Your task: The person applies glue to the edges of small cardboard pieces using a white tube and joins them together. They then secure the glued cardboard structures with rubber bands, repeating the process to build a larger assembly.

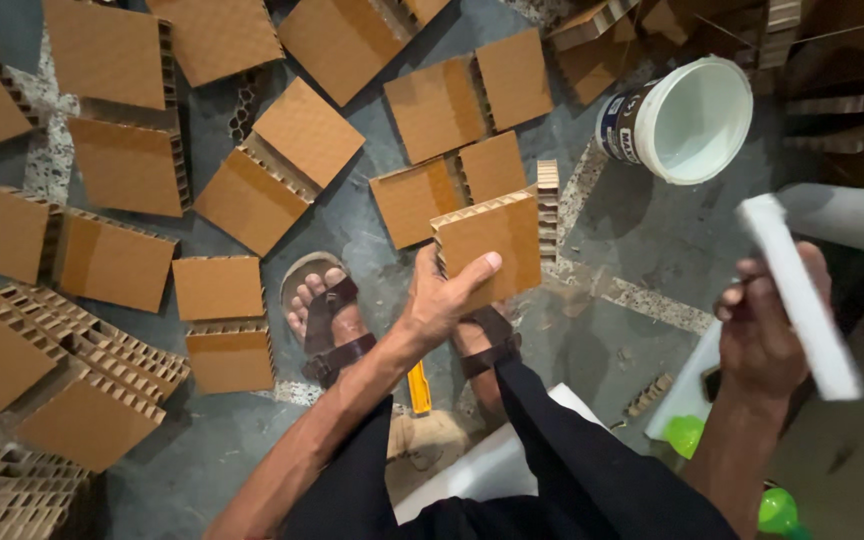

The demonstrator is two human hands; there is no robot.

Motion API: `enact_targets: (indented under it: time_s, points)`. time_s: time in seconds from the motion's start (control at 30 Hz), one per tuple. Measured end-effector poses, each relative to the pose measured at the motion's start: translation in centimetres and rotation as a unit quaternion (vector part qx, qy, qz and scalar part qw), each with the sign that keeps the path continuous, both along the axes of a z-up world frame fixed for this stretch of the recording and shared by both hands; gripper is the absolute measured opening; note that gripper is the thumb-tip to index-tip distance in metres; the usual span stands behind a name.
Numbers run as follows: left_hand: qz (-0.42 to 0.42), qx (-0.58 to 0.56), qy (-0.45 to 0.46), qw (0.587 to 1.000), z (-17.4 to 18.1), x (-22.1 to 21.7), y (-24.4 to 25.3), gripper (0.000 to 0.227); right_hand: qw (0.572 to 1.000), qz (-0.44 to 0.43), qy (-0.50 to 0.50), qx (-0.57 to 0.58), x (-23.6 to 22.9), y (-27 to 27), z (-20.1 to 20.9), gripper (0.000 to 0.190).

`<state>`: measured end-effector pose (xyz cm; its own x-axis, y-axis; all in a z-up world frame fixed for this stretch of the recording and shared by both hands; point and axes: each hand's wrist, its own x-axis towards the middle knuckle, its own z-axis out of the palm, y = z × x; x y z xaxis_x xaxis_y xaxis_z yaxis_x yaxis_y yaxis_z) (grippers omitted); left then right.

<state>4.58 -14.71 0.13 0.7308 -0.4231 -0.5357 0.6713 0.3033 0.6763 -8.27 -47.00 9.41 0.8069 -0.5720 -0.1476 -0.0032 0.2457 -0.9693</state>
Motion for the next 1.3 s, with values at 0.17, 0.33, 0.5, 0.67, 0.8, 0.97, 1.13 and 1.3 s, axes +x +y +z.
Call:
enact_targets:
  time_s: [0.17, 0.33, 0.5, 0.67, 0.8, 0.97, 1.13, 1.3]
  points:
    - [0.049, -0.05, 0.029, 0.997, 0.5, 0.7, 0.7, 0.037, 0.978, 0.12, -0.088, 0.145, 1.2, 1.2, -0.5, 0.051]
    - [0.079, -0.082, 0.061, 0.992, 1.7, 1.5, 1.9, 0.036, 0.992, 0.115, 0.051, -0.032, -0.6, -0.7, -6.0, 0.033]
    - [0.053, -0.052, 0.044, 0.996, 1.2, 1.4, 3.3, 0.031, 0.935, 0.08, 0.22, -0.268, -0.5, -3.8, -13.4, 0.013]
    - [0.044, -0.045, -0.008, 0.998, 0.5, 0.8, 3.6, 0.028, 0.933, 0.046, 0.265, -0.238, 1.3, -6.1, -17.0, 0.01]
    - [0.017, -0.033, -0.064, 0.997, 0.8, 0.9, 4.5, 0.027, 0.834, 0.065, 0.427, -0.343, 0.8, -3.6, -12.7, 0.02]
    - [-0.022, 0.083, -0.057, 0.995, 0.8, -0.3, 4.9, 0.041, 0.926, 0.202, 0.251, -0.196, 2.4, 7.4, -3.0, 0.03]
    - [-0.058, 0.053, -0.237, 0.968, 3.0, -0.9, 7.4, 0.048, 0.927, 0.328, -0.064, 0.17, 13.0, 11.7, -0.7, 0.093]
    - [-0.032, 0.126, -0.33, 0.935, 5.5, 1.9, 9.4, 0.043, 0.932, 0.348, 0.051, -0.083, 14.4, 10.7, -2.5, 0.054]
